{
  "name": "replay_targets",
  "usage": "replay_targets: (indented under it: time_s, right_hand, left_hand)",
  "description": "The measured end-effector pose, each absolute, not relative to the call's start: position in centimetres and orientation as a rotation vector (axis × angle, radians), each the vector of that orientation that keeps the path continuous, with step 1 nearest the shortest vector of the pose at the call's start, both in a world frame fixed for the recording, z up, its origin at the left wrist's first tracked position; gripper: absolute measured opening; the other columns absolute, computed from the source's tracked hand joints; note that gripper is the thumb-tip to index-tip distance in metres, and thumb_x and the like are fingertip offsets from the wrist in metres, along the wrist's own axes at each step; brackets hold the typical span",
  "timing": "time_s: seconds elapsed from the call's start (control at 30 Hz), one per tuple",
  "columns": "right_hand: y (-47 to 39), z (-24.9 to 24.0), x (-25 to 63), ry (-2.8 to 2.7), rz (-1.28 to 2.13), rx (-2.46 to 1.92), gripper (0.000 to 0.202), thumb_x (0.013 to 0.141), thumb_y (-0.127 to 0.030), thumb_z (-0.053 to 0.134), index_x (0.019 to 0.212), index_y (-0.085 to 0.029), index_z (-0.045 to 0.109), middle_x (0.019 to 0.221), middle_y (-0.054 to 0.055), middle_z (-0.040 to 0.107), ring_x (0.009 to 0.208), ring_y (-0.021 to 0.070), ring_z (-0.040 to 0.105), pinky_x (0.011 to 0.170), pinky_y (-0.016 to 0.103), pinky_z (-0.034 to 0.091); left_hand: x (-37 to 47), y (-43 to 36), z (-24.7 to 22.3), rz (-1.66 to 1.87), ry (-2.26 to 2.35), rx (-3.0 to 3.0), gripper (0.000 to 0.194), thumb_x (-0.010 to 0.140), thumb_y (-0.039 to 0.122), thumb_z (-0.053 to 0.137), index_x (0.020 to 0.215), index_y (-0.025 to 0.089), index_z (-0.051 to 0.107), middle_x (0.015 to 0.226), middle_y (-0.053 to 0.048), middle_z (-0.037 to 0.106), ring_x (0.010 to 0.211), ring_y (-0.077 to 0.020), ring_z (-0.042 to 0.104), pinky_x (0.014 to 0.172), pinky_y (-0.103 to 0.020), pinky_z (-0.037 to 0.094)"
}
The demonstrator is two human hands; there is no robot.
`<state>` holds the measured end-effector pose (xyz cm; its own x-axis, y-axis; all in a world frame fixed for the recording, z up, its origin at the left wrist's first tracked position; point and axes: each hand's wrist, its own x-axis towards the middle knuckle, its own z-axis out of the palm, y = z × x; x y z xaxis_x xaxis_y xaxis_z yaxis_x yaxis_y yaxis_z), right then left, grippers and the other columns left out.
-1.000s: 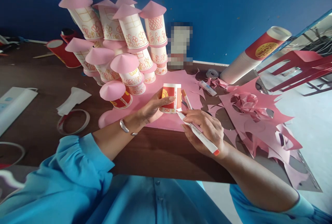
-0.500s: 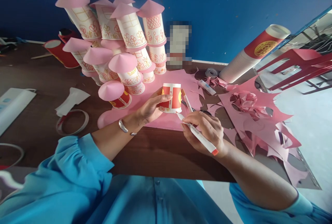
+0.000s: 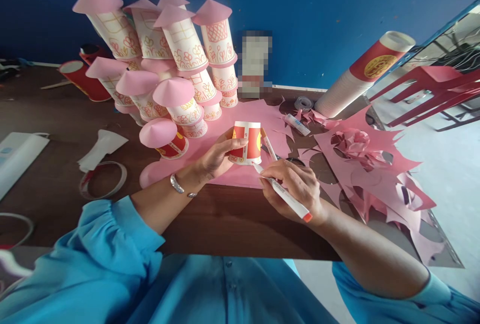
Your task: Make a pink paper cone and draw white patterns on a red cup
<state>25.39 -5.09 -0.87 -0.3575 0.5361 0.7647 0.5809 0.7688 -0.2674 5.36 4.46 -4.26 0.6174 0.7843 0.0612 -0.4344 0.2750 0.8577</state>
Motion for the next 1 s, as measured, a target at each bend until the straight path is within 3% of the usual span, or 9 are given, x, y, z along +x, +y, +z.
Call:
replay_targets:
  time_s: [1.0]
  right_hand:
    - [-5.16,-0.87,25.16,-2.043,-0.079,-0.877,0.018,0.102,-0.008,0.066,0.104,-0.026,0.062,0.079,-0.003,0.079,0.063,0.0139,0.077,0.056,0.025,0.056]
  left_hand:
    - [5.42,4.31,-3.89,0.843,0.455,1.02,0.037,0.091,0.042,0.083,0.118,0.019,0.076,0.109,-0.008,0.081,0.099,-0.0249,0.077,0.084,-0.037,0.062]
